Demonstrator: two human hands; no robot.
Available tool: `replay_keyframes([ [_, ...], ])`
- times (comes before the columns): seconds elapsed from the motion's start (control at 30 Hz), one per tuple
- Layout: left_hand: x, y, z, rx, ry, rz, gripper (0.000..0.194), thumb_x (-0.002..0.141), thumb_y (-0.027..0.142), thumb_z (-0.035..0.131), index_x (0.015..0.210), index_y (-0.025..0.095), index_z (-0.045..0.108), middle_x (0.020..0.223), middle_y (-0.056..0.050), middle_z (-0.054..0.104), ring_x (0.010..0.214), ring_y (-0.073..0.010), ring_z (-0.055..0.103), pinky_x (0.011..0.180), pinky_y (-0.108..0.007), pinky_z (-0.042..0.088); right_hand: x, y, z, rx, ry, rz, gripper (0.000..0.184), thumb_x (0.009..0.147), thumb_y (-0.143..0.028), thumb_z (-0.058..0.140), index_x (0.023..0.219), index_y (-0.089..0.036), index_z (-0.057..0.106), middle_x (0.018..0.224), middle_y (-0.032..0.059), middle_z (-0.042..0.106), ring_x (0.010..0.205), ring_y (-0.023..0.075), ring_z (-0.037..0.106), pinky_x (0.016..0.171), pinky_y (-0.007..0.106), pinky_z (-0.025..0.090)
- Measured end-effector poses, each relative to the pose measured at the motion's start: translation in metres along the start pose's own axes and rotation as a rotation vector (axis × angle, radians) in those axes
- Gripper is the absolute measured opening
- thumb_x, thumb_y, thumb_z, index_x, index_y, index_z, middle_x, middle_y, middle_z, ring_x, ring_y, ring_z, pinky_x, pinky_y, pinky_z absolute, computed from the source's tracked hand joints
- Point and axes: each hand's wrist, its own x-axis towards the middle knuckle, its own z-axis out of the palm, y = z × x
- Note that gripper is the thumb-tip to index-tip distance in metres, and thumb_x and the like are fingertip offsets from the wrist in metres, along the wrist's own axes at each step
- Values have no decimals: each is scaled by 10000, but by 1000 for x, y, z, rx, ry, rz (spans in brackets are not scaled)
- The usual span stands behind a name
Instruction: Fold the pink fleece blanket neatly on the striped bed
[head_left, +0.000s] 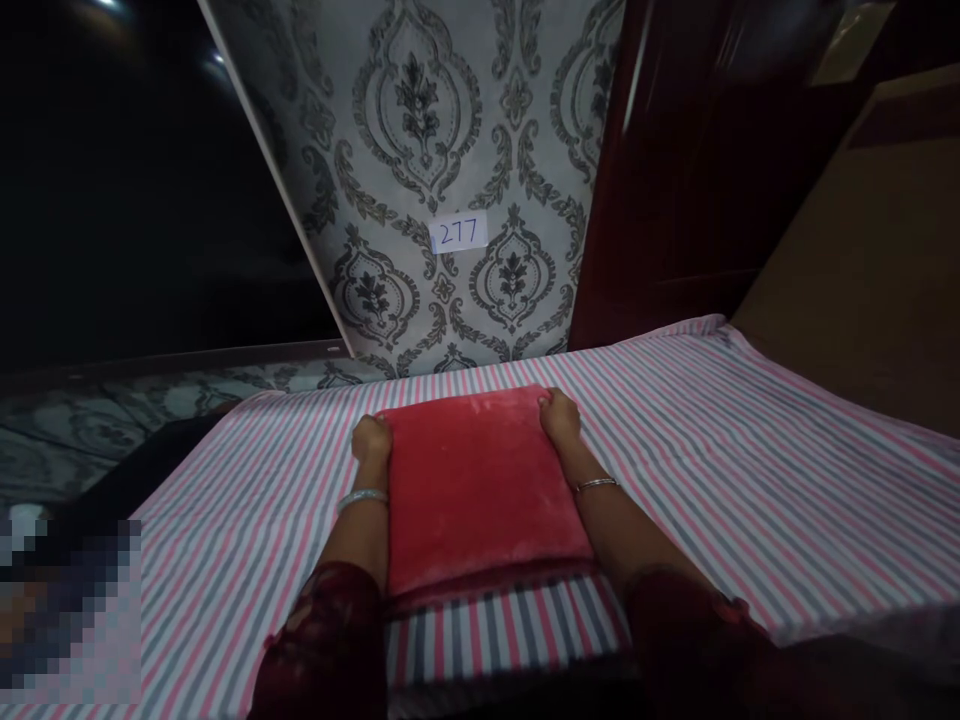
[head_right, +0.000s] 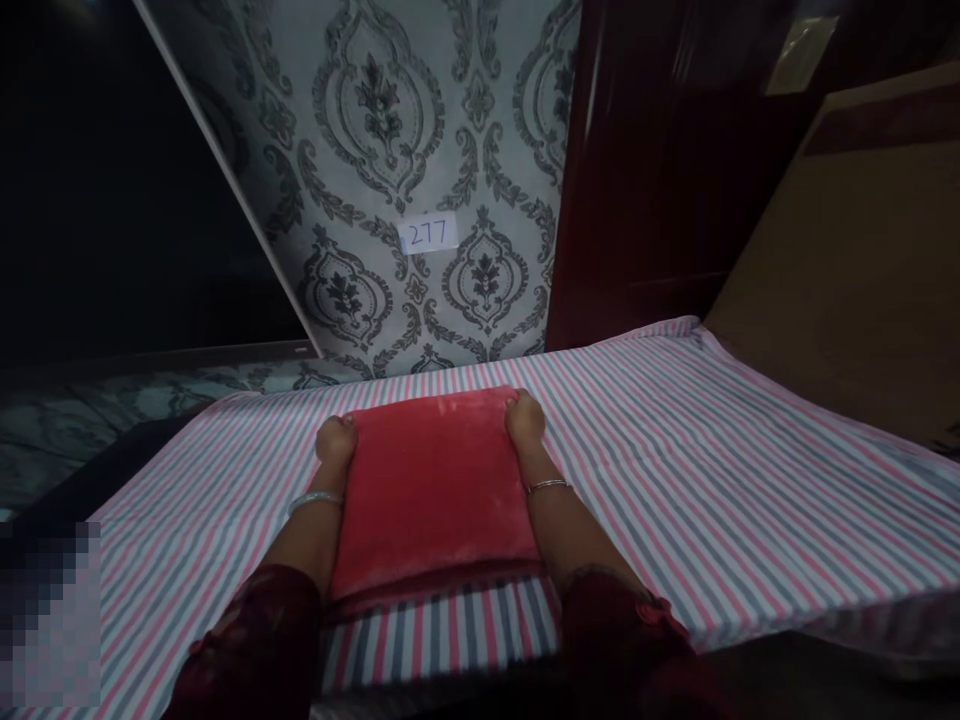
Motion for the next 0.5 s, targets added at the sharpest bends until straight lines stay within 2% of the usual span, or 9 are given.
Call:
replay_keyframes([
  [0.17,0,9,-10,-47,-79,-4,308,906,277,539,1068,60,688,1177,-278,678,1174,-374,627,891,-415,504,-5,-9,-7,39,-41,10,369,985,-238,459,1301,-112,601,1199,202,666,1135,289,632,938,363,461],
  [0.3,-3,11,-32,-155,-156,34,226,832,282,652,929,84,697,997,-228,728,1047,-356,681,765,-357,518,-8,-14,-25,116,-98,-27,391,957,-250,520,1308,-95,597,1225,209,657,1158,296,618,964,366,455],
  [0.4,-14,-5,-49,-273,-210,70,286,817,344,680,973,106,677,862,-131,727,828,-269,707,632,-298,503,-19,-4,-43,204,-133,-77,471,925,-259,575,1376,-124,555,1201,154,676,1119,260,634,946,323,473],
  [0.5,-40,-39,-62,-396,-230,92,404,836,369,645,1165,137,610,828,-51,700,688,-175,670,580,-247,488,-45,23,-59,285,-172,-98,547,907,-276,582,1432,-146,502,998,86,713,906,216,679,813,296,523],
])
